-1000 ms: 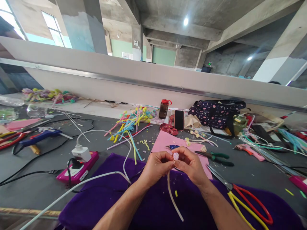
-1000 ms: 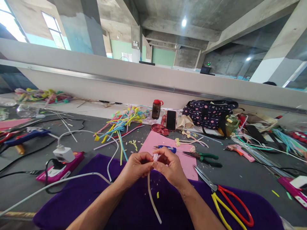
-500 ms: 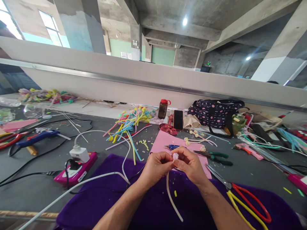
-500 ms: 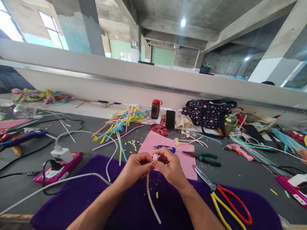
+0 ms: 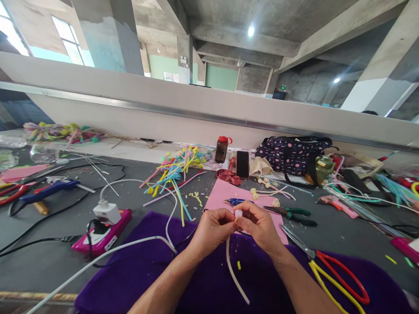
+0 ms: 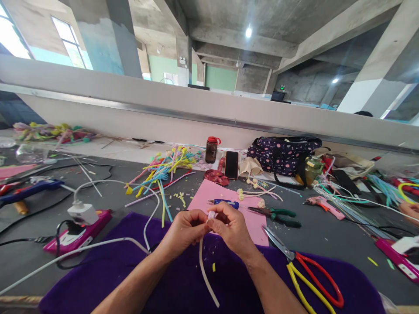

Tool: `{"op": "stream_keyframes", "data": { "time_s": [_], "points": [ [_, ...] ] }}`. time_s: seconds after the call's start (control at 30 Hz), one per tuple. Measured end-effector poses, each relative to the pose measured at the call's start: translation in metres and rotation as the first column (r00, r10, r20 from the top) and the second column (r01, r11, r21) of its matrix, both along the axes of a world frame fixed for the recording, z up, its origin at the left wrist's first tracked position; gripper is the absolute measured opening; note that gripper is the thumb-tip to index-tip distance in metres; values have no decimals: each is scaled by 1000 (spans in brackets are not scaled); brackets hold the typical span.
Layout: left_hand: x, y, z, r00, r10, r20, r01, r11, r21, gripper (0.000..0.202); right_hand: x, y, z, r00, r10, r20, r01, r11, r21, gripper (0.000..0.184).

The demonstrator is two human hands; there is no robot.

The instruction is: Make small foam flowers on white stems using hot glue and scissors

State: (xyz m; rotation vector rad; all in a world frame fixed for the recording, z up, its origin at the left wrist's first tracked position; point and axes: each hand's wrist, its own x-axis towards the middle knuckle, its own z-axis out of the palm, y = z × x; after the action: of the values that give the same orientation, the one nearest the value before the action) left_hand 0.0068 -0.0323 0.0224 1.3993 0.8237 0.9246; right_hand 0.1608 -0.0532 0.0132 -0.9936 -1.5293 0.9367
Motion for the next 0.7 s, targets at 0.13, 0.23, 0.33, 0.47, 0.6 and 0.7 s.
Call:
{"op": "stream_keyframes", "data": {
  "time_s": [0.13,0.23,0.33,0.47,0.6,0.7],
  "points": [
    [0,0,0,1000,-1,-3,1,1000,13,16,0,1,1,1000,-1,10,1,1000,11,20],
    [0,1,-2,1000,-3,-15,4,1000,21,17,0,1,1,1000,-6,17,6,1000,13,19],
    [1,2,-3,1000,5,-9,-5,1000,18,18,1,1,-2,1000,-2,20,2,1000,3,20],
    [-1,3,-3,999,14,48,-13,1000,-12,21,1,-1,-3,996,59,-73,-60,998,-6,45],
    [-8,6,-2,984,-22,178,44,991,-125,24,3,-3,2,989,48,-143,-42,998,45,51],
    [-13,9,-2,942,-71,328,148,965,-217,28,7,-2,3,986,-23,-166,35,997,66,42]
  ]
}}
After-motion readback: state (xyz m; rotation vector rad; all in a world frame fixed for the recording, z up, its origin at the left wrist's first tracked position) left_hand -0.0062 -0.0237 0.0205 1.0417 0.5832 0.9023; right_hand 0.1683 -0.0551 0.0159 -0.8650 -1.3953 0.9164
